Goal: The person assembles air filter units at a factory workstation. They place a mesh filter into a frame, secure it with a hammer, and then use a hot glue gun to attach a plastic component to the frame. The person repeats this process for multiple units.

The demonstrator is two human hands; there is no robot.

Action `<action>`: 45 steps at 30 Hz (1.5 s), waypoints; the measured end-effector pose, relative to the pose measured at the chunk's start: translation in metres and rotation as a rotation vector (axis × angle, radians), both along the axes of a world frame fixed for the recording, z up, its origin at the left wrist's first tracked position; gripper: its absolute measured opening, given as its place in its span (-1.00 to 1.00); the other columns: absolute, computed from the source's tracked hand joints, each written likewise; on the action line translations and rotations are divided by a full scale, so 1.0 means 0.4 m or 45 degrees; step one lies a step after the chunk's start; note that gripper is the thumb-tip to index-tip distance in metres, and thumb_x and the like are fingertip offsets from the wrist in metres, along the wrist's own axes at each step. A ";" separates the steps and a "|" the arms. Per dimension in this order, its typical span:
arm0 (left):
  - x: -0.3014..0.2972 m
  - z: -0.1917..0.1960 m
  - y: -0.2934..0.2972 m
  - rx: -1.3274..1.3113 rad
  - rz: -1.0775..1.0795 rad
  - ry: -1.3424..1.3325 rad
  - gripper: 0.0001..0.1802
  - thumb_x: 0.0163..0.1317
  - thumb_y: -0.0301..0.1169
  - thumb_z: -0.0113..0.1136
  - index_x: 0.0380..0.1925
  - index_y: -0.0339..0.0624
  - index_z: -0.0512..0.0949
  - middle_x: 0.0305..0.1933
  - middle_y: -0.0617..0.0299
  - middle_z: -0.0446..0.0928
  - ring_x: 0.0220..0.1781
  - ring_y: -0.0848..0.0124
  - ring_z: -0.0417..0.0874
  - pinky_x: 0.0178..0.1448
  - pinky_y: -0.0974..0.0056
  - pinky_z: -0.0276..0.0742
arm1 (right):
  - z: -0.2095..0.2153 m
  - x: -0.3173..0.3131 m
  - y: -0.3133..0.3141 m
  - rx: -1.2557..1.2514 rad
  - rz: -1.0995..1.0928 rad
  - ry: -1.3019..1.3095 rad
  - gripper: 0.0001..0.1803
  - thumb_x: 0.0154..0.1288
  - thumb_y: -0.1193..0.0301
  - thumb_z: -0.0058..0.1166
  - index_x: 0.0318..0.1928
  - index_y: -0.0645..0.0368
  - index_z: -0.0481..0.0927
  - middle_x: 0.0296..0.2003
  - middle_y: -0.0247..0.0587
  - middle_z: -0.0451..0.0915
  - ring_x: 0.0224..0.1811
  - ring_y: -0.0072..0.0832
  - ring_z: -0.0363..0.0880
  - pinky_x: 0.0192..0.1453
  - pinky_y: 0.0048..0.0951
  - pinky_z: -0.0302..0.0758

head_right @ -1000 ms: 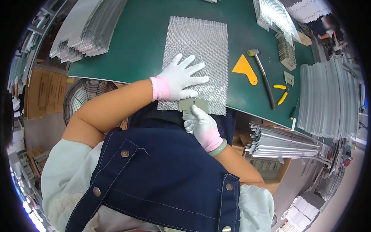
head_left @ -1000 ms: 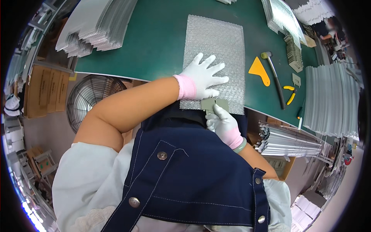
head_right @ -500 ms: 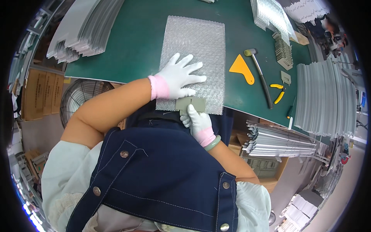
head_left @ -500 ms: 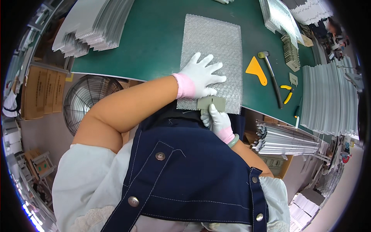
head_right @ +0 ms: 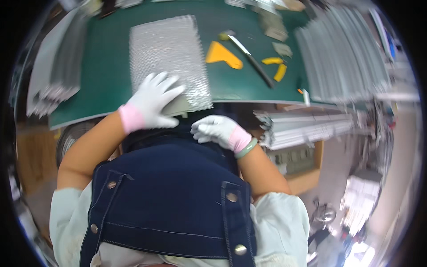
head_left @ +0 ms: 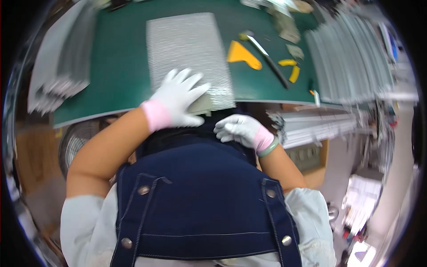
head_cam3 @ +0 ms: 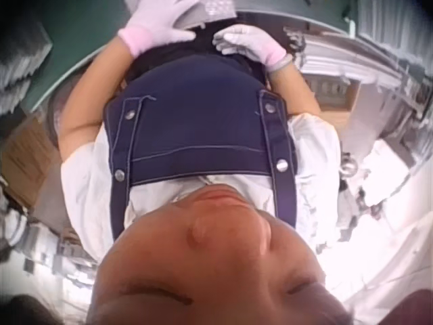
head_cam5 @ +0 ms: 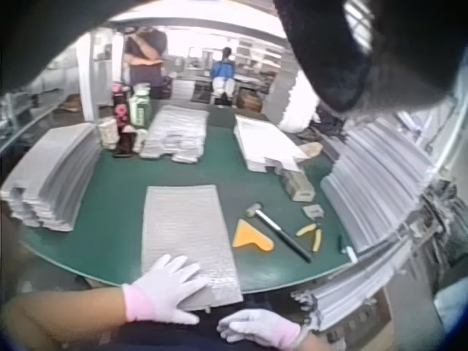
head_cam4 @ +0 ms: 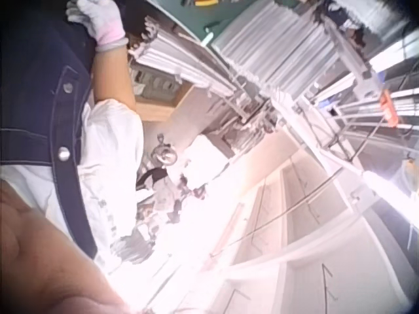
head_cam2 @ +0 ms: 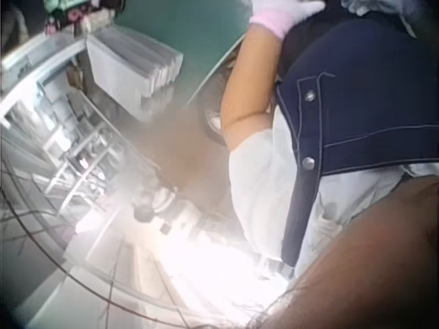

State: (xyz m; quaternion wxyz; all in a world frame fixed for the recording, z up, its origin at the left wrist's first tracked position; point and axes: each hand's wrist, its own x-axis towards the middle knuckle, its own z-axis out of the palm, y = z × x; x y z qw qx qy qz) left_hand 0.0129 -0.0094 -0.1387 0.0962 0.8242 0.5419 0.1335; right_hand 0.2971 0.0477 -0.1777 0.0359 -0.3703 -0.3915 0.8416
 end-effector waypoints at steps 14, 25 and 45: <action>0.015 -0.024 0.079 -0.042 0.124 -0.013 -0.31 0.05 -0.18 0.37 0.21 -0.18 0.50 0.35 -0.12 0.38 0.42 -0.20 0.29 0.47 -0.14 0.19 | -0.370 0.771 0.073 0.465 -1.228 -1.482 -0.59 0.36 0.07 0.18 -0.27 0.22 0.64 -0.46 -0.14 0.67 -0.48 -0.31 0.66 -0.38 -0.30 0.58; 0.130 0.065 0.071 0.352 0.056 -0.018 -0.39 0.04 -0.26 0.33 0.15 -0.16 0.52 0.28 -0.08 0.42 0.40 -0.24 0.27 0.47 -0.33 0.02 | -0.232 0.669 0.143 1.049 -1.185 -1.892 -0.49 0.32 0.17 0.16 -0.06 0.49 0.57 -0.18 0.16 0.68 -0.14 -0.08 0.67 0.07 -0.20 0.57; 0.223 0.058 0.070 -0.267 -0.520 -1.244 -0.01 0.34 0.10 0.17 0.51 -0.35 0.04 0.49 -0.22 0.20 0.52 0.02 0.27 0.54 0.02 0.17 | 0.167 0.037 -0.046 0.318 -0.621 0.410 -0.65 0.43 0.09 0.15 -0.19 0.15 0.55 -0.42 -0.21 0.58 -0.41 -0.43 0.56 -0.27 -0.37 0.53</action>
